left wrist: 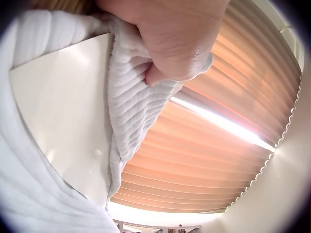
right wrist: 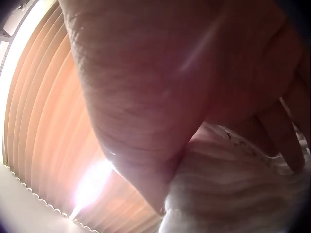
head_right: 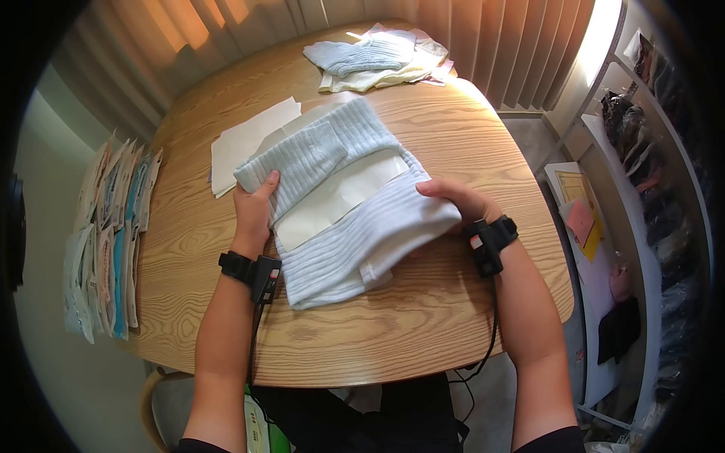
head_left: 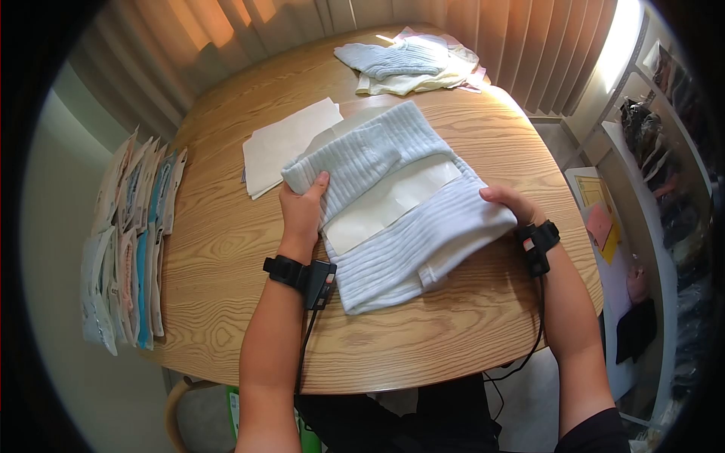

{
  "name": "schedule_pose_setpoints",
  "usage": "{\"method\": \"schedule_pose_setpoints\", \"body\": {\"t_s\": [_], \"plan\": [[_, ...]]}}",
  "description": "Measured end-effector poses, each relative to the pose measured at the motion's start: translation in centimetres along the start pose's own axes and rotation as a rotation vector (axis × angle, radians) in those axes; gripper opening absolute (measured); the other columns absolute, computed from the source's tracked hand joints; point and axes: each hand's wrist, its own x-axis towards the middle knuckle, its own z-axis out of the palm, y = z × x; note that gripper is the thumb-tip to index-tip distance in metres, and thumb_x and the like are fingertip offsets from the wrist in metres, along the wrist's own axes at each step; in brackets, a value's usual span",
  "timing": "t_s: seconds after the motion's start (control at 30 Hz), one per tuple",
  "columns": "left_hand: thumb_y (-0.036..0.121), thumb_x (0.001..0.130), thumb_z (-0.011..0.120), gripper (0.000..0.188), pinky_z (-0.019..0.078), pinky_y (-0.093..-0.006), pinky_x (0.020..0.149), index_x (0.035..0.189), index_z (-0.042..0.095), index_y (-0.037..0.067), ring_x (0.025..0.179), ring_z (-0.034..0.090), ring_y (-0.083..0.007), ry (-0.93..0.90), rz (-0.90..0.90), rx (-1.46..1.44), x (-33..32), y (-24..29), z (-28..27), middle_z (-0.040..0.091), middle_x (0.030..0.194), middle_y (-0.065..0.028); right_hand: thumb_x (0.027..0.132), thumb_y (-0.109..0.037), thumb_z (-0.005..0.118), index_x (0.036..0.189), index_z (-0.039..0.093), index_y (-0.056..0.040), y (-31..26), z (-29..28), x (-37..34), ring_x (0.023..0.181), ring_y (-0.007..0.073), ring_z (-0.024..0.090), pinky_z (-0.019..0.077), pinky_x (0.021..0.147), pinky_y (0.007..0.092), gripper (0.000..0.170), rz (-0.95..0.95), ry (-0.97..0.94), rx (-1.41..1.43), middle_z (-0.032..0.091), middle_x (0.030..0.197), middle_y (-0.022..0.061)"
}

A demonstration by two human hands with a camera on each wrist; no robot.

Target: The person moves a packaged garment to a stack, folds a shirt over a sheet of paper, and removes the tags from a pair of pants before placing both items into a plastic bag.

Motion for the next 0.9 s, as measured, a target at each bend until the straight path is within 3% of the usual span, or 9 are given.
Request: {"method": "schedule_pose_setpoints", "body": {"t_s": [0.07, 0.13, 0.23, 0.4, 0.53, 0.63, 0.7, 0.8, 0.9], "plan": [[0.005, 0.088, 0.071, 0.034, 0.0502, -0.0305, 0.089, 0.118, 0.06, -0.007, 0.097, 0.063, -0.0185, -0.018, 0.004, 0.041, 0.1, -0.1, -0.1, 0.067, 0.11, -0.0112, 0.083, -0.051, 0.069, 0.145, 0.039, -0.0001, 0.3, 0.0, 1.1, 0.125, 0.0399, 0.055, 0.0466, 0.101, 0.0541, 0.086, -0.046, -0.551, 0.166, 0.056, 0.136, 0.0222], [0.005, 0.088, 0.071, 0.034, 0.0505, -0.0305, 0.088, 0.117, 0.06, -0.007, 0.097, 0.063, -0.0186, -0.019, -0.004, 0.057, 0.0, 0.2, 0.0, 0.067, 0.11, -0.0114, 0.083, -0.055, 0.067, 0.151, 0.032, -0.0033, 0.5, 1.1, 2.1, 0.134, 0.0395, 0.046, 0.0387, 0.109, 0.0545, 0.092, -0.121, -0.767, 0.179, 0.045, 0.148, 0.0213], [0.005, 0.087, 0.071, 0.034, 0.0511, -0.0306, 0.086, 0.117, 0.06, -0.007, 0.095, 0.064, -0.0186, -0.03, -0.02, 0.077, -0.1, 0.2, 0.1, 0.067, 0.109, -0.0115, 0.082, -0.053, 0.069, 0.155, 0.022, -0.0072, 0.6, 2.4, 2.8, 0.141, 0.0361, 0.038, 0.0328, 0.113, 0.0536, 0.098, -0.251, -0.841, 0.208, 0.033, 0.156, 0.0188], [0.006, 0.087, 0.071, 0.033, 0.0515, -0.0306, 0.085, 0.116, 0.059, -0.007, 0.094, 0.064, -0.0182, -0.056, -0.03, 0.071, -0.1, 0.2, 0.0, 0.067, 0.108, -0.0114, 0.081, -0.044, 0.074, 0.157, 0.019, -0.0108, 0.3, 2.4, 3.3, 0.141, 0.0329, 0.038, 0.0364, 0.112, 0.0496, 0.099, -0.267, -0.748, 0.23, 0.029, 0.158, 0.0164], [0.006, 0.087, 0.071, 0.034, 0.0517, -0.0306, 0.085, 0.115, 0.059, -0.007, 0.093, 0.064, -0.018, -0.07, -0.022, 0.078, 0.2, -0.4, -0.2, 0.067, 0.108, -0.0117, 0.087, -0.031, 0.067, 0.155, 0.023, -0.0097, 0.0, 2.3, 3.5, 0.139, 0.0314, 0.041, 0.041, 0.109, 0.0494, 0.084, -0.229, -0.682, 0.32, 0.032, 0.156, 0.0171], [0.007, 0.087, 0.071, 0.034, 0.0517, -0.0305, 0.084, 0.115, 0.058, -0.007, 0.093, 0.064, -0.0181, -0.065, -0.024, 0.079, 0.1, -0.3, -0.1, 0.066, 0.108, -0.0118, 0.089, -0.025, 0.063, 0.149, 0.034, -0.0072, 0.2, 1.9, 3.6, 0.134, 0.0318, 0.048, 0.0434, 0.107, 0.0502, 0.069, -0.193, -0.622, 0.353, 0.043, 0.148, 0.0181], [0.007, 0.087, 0.071, 0.034, 0.0517, -0.0305, 0.084, 0.116, 0.058, -0.007, 0.093, 0.064, -0.0182, -0.063, -0.028, 0.082, 0.0, -0.1, 0.0, 0.066, 0.108, -0.0118, 0.092, -0.023, 0.061, 0.135, 0.046, -0.0051, 0.6, 1.5, 3.9, 0.125, 0.0337, 0.057, 0.0484, 0.102, 0.0495, 0.049, -0.116, -0.586, 0.343, 0.056, 0.133, 0.0166], [0.007, 0.087, 0.072, 0.035, 0.0516, -0.0308, 0.085, 0.116, 0.058, -0.007, 0.094, 0.064, -0.0183, -0.056, -0.038, 0.085, 0.0, 0.0, 0.0, 0.066, 0.108, -0.0119, 0.094, -0.02, 0.06, 0.123, 0.052, -0.0047, 0.4, 1.7, 3.7, 0.118, 0.0358, 0.061, 0.0527, 0.098, 0.0484, 0.034, -0.089, -0.559, 0.304, 0.062, 0.12, 0.0141], [0.007, 0.087, 0.072, 0.034, 0.052, -0.0306, 0.084, 0.116, 0.059, -0.006, 0.094, 0.064, -0.0177, -0.051, -0.04, 0.093, -0.1, 0.0, 0.1, 0.066, 0.108, -0.011, 0.094, -0.021, 0.062, 0.12, 0.052, -0.0043, 0.3, 1.7, 3.4, 0.119, 0.0369, 0.06, 0.0541, 0.096, 0.0471, 0.032, -0.037, -0.6, 0.268, 0.061, 0.118, 0.0135]]}}
